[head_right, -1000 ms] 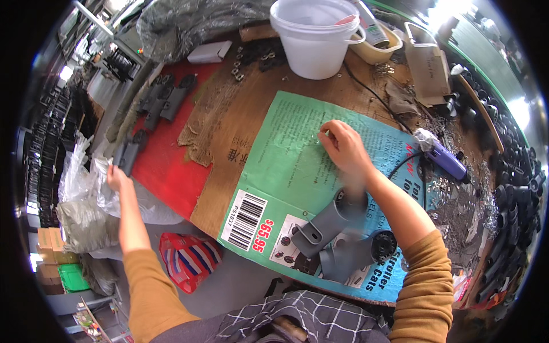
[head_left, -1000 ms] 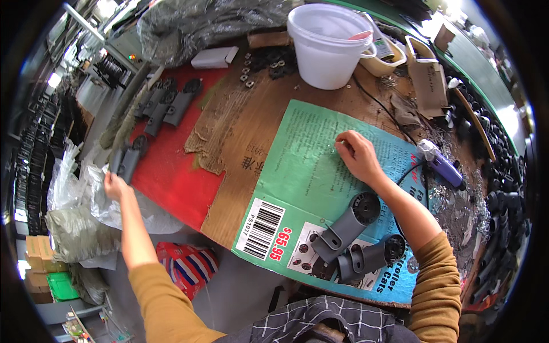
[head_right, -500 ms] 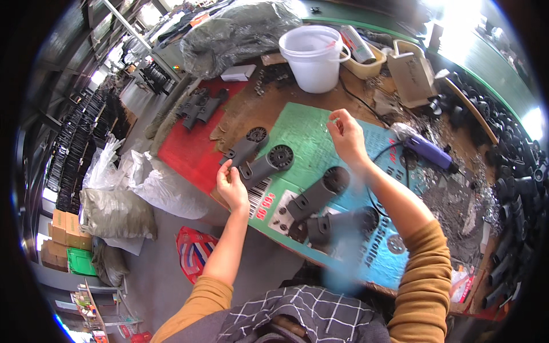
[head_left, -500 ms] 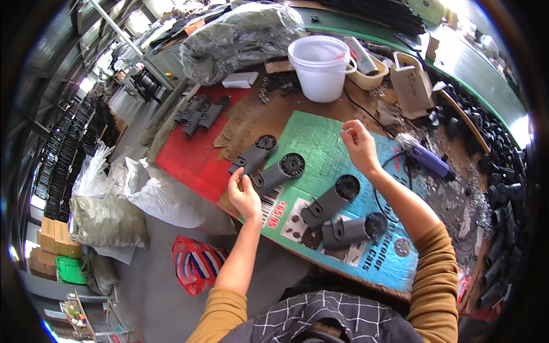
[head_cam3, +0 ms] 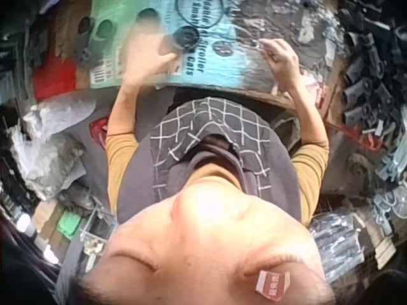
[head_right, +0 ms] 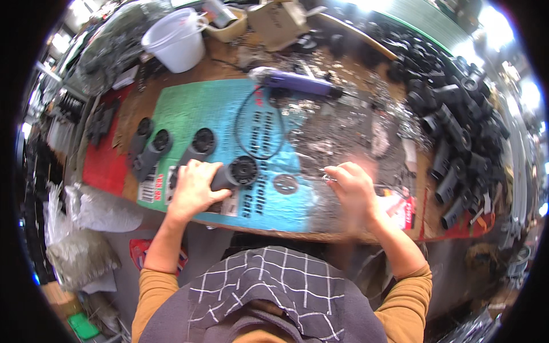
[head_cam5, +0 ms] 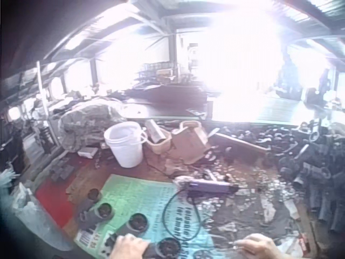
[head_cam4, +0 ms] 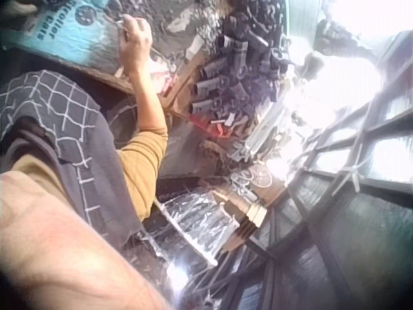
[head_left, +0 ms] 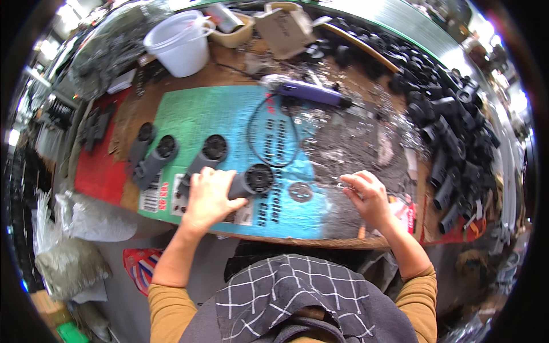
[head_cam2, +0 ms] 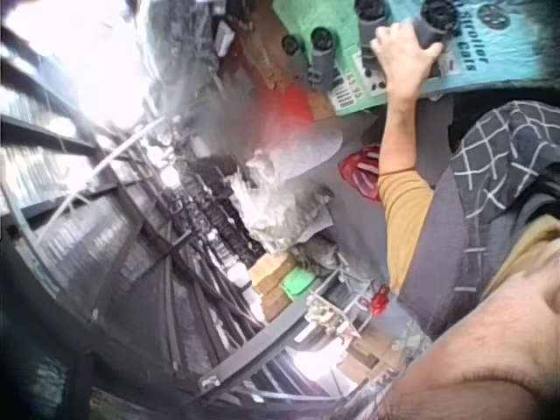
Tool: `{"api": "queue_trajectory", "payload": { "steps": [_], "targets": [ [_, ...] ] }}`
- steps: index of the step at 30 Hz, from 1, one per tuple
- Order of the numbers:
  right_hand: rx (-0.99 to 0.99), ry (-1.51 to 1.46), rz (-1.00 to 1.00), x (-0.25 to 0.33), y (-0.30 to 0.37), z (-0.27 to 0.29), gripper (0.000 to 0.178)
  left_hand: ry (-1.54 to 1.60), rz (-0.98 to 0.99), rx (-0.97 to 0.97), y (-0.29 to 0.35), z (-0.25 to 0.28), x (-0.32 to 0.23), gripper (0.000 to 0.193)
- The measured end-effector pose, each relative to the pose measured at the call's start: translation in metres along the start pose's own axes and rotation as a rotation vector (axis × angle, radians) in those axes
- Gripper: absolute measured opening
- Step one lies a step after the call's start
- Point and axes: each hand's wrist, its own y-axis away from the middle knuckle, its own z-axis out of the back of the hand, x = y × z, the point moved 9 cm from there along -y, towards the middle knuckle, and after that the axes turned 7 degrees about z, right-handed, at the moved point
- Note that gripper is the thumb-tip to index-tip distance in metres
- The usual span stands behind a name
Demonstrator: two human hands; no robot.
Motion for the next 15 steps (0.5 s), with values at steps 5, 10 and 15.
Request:
{"api": "queue_trajectory", "payload": {
  "steps": [5, 10, 15],
  "targets": [
    [0.043, -0.185, -0.285, -0.058, 0.054, 0.002, 0.028, 0.207, 0.132, 0.097, -0.001, 0.024, -0.019, 0.051],
    [-0.359, -0.002, -0.276, -0.099, 0.047, 0.041, 0.021, 0.478, 0.185, 0.288, -0.020, -0.023, -0.111, 0.065],
    [-0.164, 0.055, -0.130, -0.081, 0.038, 0.028, 0.022, 0.410, 0.097, 0.153, -0.047, -0.061, -0.156, 0.097]
  ]
}}
